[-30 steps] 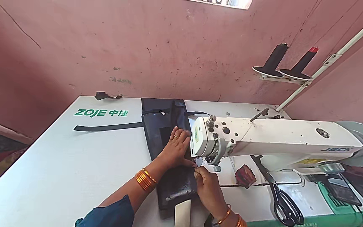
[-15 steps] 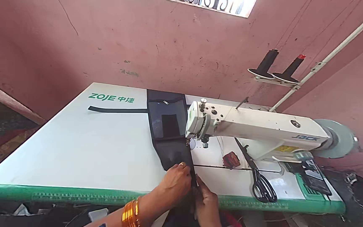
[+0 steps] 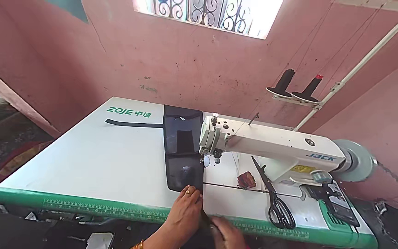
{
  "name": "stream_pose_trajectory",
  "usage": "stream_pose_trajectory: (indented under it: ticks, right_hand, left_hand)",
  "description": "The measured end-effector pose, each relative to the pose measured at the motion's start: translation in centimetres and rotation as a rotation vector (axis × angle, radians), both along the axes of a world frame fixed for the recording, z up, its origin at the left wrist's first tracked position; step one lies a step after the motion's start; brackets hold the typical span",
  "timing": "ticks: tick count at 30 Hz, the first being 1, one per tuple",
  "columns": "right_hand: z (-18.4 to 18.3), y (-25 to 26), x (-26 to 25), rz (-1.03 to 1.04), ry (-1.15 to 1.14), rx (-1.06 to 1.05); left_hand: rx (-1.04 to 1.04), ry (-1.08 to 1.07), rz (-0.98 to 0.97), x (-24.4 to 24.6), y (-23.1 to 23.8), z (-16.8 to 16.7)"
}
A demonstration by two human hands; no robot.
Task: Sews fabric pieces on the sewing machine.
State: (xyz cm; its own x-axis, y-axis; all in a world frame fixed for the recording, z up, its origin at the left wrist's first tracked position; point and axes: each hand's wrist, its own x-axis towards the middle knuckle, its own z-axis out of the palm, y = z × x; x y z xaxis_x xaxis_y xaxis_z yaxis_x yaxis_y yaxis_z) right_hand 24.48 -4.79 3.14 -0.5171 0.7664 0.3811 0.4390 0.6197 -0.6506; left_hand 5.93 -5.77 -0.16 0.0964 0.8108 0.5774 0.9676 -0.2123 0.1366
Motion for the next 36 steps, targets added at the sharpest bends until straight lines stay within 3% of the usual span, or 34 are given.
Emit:
stream_pose_trajectory:
  ticks: [2,6,8,11,13,15,16,19,23,28,31,33,36]
  right_hand:
    - [1.3,2.2,4.2,-0.115,-0.133,0.107]
    - [4.1,7.7,11.4,-0.367,-0.580,-0.067]
    - [4.5,10.0,13.0,-0.360,-0.619,-0.149]
    - [4.4,12.3,15.1,-0.319,-0.511,-0.279]
    - [3.7,12.9,16.1,-0.346,-0.185,-0.391]
    - [3.1,12.0,16.3,-0.340,0.334,-0.615]
    - [3.2,11.0,15.9,-0.310,0.454,-0.673]
    - [4.5,7.3,14.3,-0.122,0.350,-0.856]
    - [4.1,6.1,12.8,0.243,-0.045,-1.072]
    - [4.5,6.7,9.2,0.338,-0.296,-1.109]
    - [5.9,5.7,10.6,0.325,-0.185,-0.949]
    - [6.2,5.8,12.2,0.193,-0.106,-0.659]
    - [3.2,9.3,14.4,-0.092,-0.186,-0.077]
  left_hand:
    - [-0.094,0.011,0.057,0.6,-0.5,1.1]
    - [-0.939,-0.219,0.102,1.7,-0.1,7.3]
    - [-1.080,-0.299,0.157,1.9,0.7,8.3]
    - [-1.118,-0.347,0.192,1.6,0.2,8.1]
    - [-1.068,-0.387,0.177,0.9,-0.8,7.6]
    - [-1.043,-0.406,0.149,0.5,-2.0,7.0]
    - [-1.036,-0.417,0.134,0.2,-2.5,6.8]
    - [-1.007,-0.531,0.146,-0.5,-3.8,6.2]
    - [-0.911,-0.592,0.130,-0.5,-4.7,5.5]
    - [-0.769,-0.603,0.076,-0.5,-5.6,4.8]
    - [-0.498,-0.760,0.076,-3.9,-8.9,5.5]
    - [-0.245,-0.934,0.275,-8.6,-12.4,8.2]
    - [0.318,-1.211,0.497,-17.3,-16.2,11.6]
